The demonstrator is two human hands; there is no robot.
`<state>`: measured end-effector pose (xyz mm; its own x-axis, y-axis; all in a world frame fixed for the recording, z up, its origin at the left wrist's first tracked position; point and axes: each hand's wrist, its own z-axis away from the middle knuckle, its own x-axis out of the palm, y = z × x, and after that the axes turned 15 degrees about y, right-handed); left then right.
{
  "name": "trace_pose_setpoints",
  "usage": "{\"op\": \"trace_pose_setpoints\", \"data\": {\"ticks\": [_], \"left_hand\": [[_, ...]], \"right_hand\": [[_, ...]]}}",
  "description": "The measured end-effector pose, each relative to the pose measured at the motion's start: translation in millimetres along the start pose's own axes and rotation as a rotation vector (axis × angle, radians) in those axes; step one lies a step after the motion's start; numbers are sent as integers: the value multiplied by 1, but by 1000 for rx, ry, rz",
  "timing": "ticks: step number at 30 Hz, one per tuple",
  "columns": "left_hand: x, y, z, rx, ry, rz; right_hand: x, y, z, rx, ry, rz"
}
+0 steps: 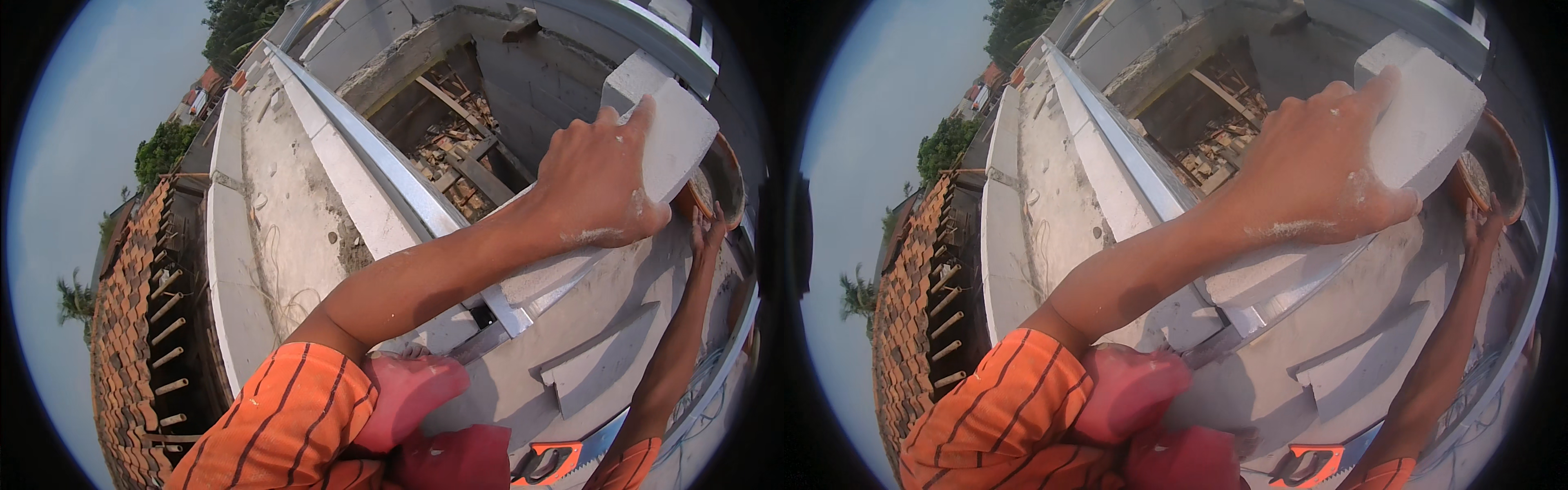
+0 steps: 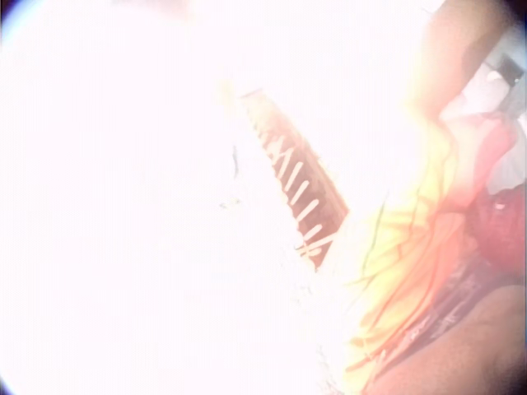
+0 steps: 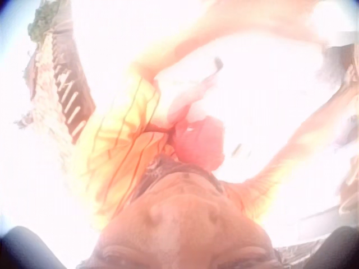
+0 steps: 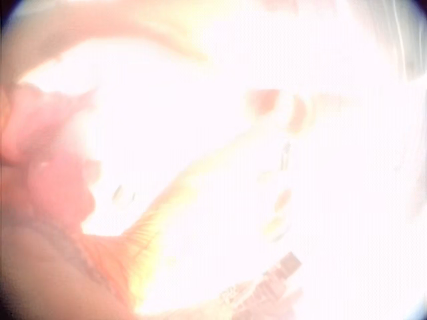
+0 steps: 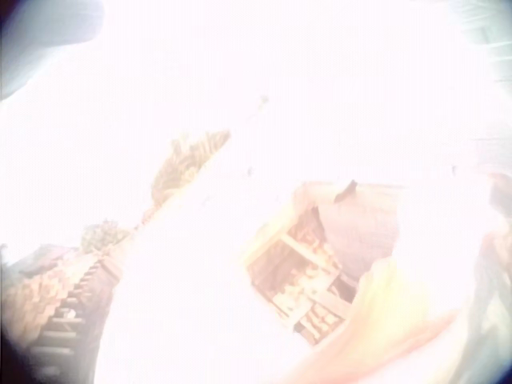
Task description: The person cuts a brick with a saw, applies mortar to the brick using a trowel, and fits the brick and smaller pieces into a metal frame on a roof.
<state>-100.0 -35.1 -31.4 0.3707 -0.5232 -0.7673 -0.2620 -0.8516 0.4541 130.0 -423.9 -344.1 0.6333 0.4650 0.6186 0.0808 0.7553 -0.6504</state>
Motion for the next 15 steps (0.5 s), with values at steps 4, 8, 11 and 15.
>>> {"op": "trace_pose_setpoints", "data": {"ticks": [4, 8, 11, 15], "left_hand": [[4, -4, -3, 50, 16, -7], [9, -8, -8, 69, 56, -49], [-4, -5, 0, 93, -100, 62], [17, -18, -8, 23, -92, 199]], "right_hand": [[-21, 8, 118, 7, 128, 2], [-50, 17, 251, 57, 90, 76], [-77, 10, 334, 80, 159, 33], [-106, 26, 413, 93, 214, 92]]}}
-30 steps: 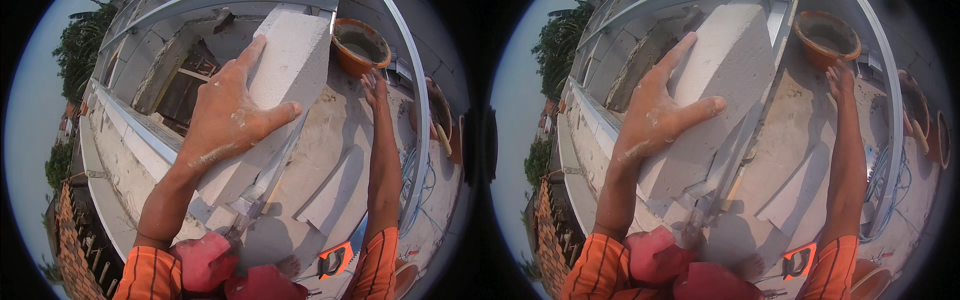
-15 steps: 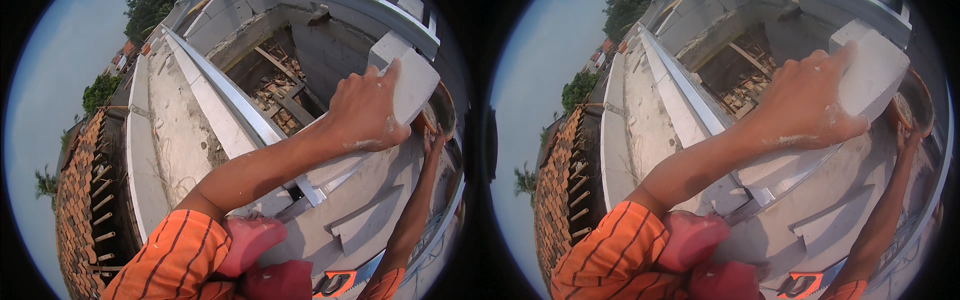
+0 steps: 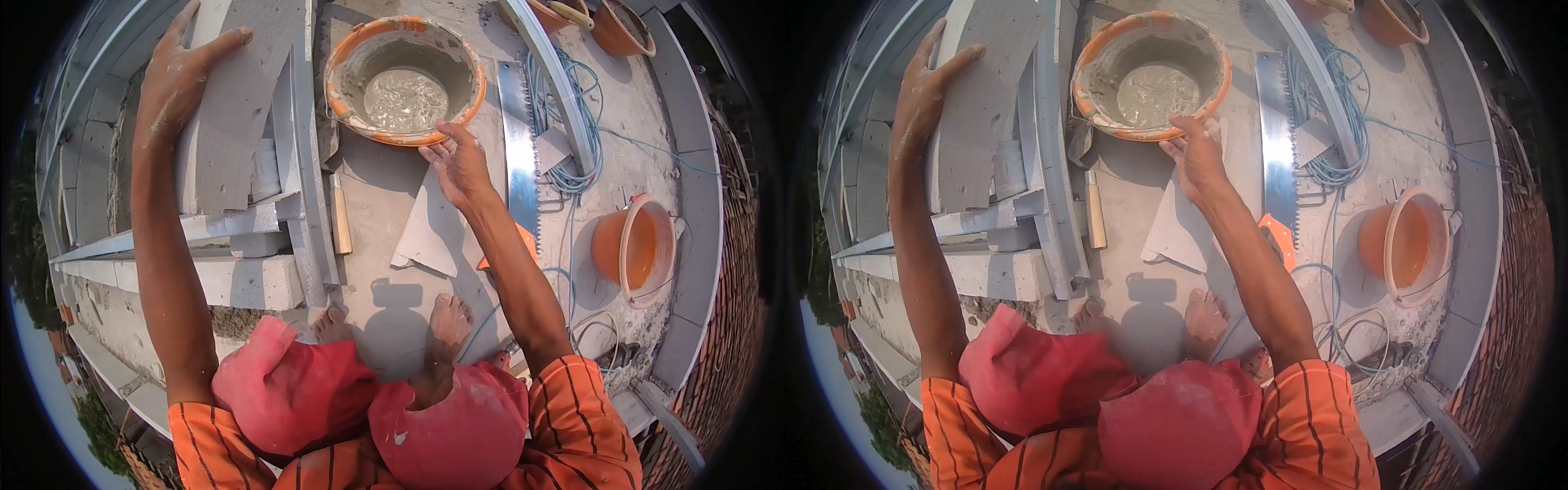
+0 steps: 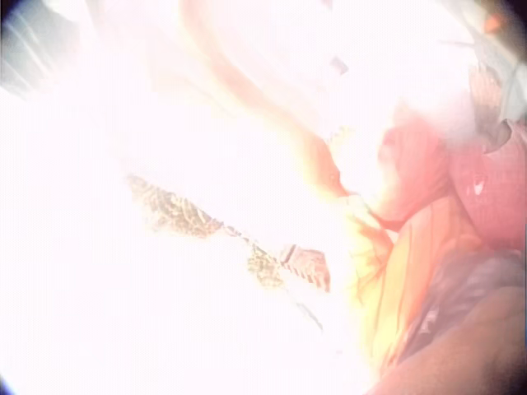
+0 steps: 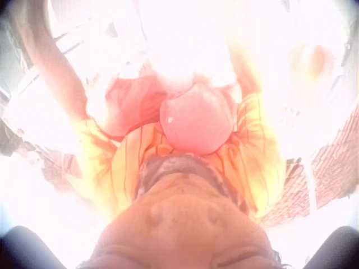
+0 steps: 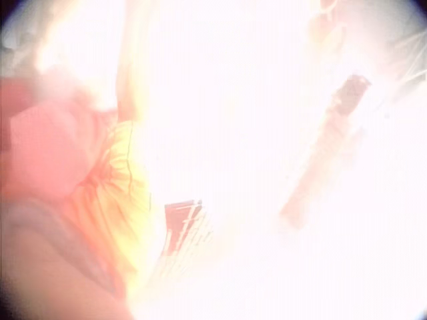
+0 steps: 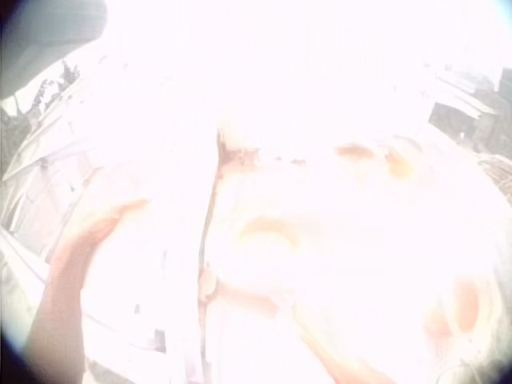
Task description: The person cuts a brick with a saw, applies mortar to the brick using a trowel, and fits the brick and smaller pieces into a metal frame on a roof.
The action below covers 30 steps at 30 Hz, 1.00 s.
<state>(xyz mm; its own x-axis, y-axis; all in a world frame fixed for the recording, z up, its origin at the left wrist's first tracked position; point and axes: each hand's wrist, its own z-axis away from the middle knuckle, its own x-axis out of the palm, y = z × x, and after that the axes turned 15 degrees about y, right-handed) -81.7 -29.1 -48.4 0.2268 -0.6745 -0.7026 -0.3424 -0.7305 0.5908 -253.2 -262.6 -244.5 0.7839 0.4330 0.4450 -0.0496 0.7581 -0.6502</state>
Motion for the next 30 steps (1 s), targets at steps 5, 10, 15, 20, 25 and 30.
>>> {"op": "trace_pose_setpoints", "data": {"ticks": [5, 10, 15, 20, 25, 30], "left_hand": [[9, -5, -7, 77, 42, -74], [6, -5, -11, 133, 88, -153], [0, -69, -56, 289, -7, -187], [-12, -55, -53, 194, -75, -42], [-44, -24, -17, -110, 69, 195], [-118, -74, 11, -412, -46, 929]], "right_hand": [[-60, 23, 81, -39, 59, 55], [-133, 19, 117, -172, 80, 420], [-230, -30, 158, -315, 321, 841], [-294, -39, 203, -362, 496, 993], [-282, 6, 222, -189, 365, 900], [-193, 43, 199, -179, -68, 882]]}}
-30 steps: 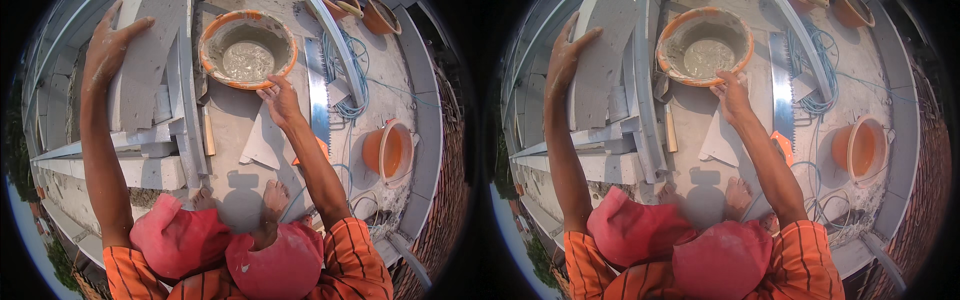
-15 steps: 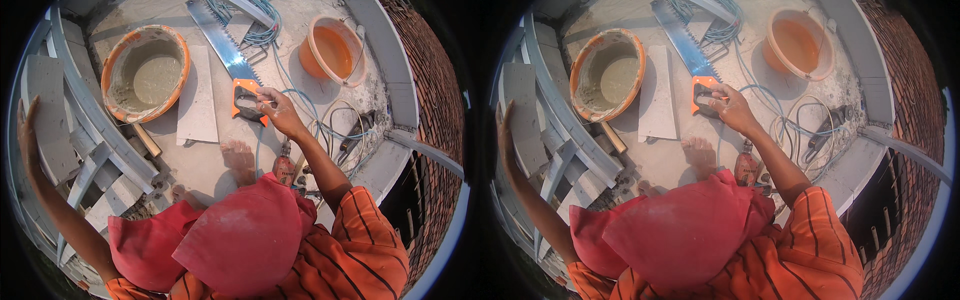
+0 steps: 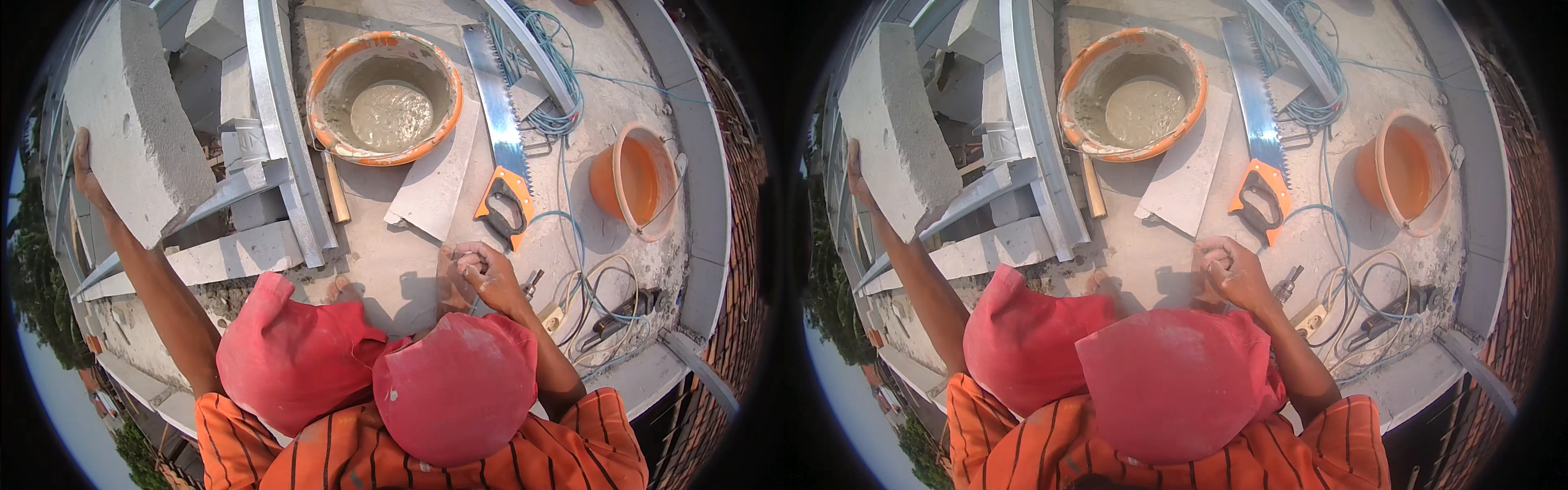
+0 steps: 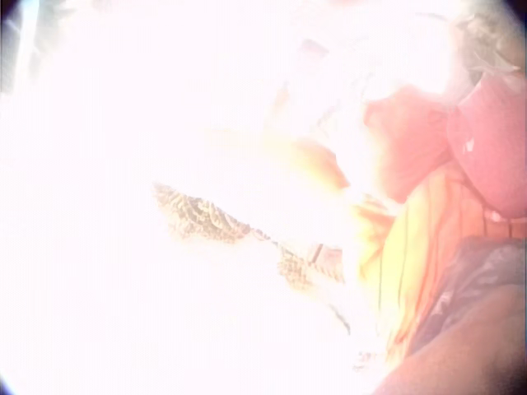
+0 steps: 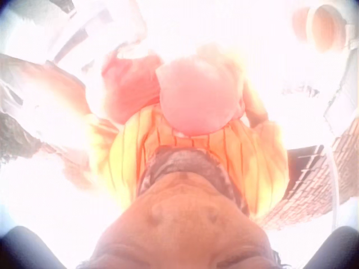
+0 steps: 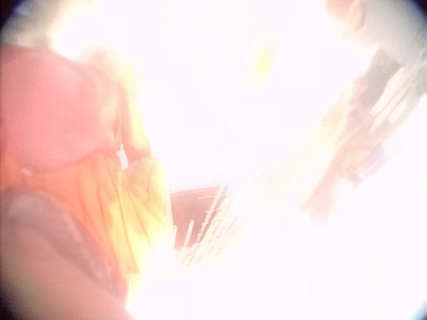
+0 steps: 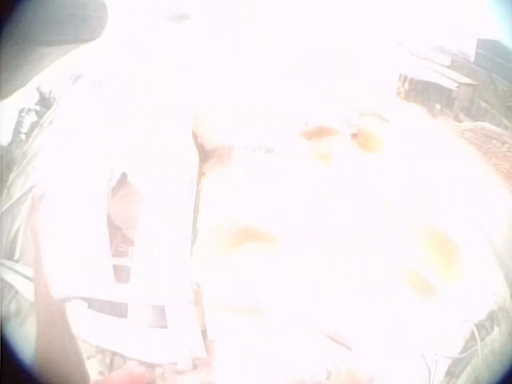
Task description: The person cuts a brick with a saw, applies mortar to the brick using a trowel, and fits the brick and smaller pieces into a metal frame on a roof.
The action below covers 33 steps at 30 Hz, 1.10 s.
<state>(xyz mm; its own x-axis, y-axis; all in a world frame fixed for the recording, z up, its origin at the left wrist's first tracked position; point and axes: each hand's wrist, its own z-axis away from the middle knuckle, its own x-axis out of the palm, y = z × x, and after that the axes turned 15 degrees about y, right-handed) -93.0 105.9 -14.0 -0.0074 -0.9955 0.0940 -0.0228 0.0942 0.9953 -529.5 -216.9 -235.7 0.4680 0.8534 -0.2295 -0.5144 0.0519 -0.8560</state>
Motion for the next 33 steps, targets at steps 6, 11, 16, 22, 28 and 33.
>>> {"op": "trace_pose_setpoints", "data": {"ticks": [6, 11, 16, 22, 28, 33], "left_hand": [[-20, -23, 86, -502, -522, 847], [-58, -84, 103, -447, -284, 1131], [-71, -79, 136, -476, -227, 1200], [-51, -74, 131, -503, -149, 1258], [-33, -90, 139, -370, -126, 1273], [-1, -83, 105, -507, -299, 1387]], "right_hand": [[158, -59, -104, -373, -285, 256], [231, -44, -174, -496, -113, 410], [258, -38, -177, -764, -171, 367], [224, -17, -228, 206, -459, 262], [119, -78, -114, 374, -541, -77], [5, -54, -63, 277, -795, 76]]}}
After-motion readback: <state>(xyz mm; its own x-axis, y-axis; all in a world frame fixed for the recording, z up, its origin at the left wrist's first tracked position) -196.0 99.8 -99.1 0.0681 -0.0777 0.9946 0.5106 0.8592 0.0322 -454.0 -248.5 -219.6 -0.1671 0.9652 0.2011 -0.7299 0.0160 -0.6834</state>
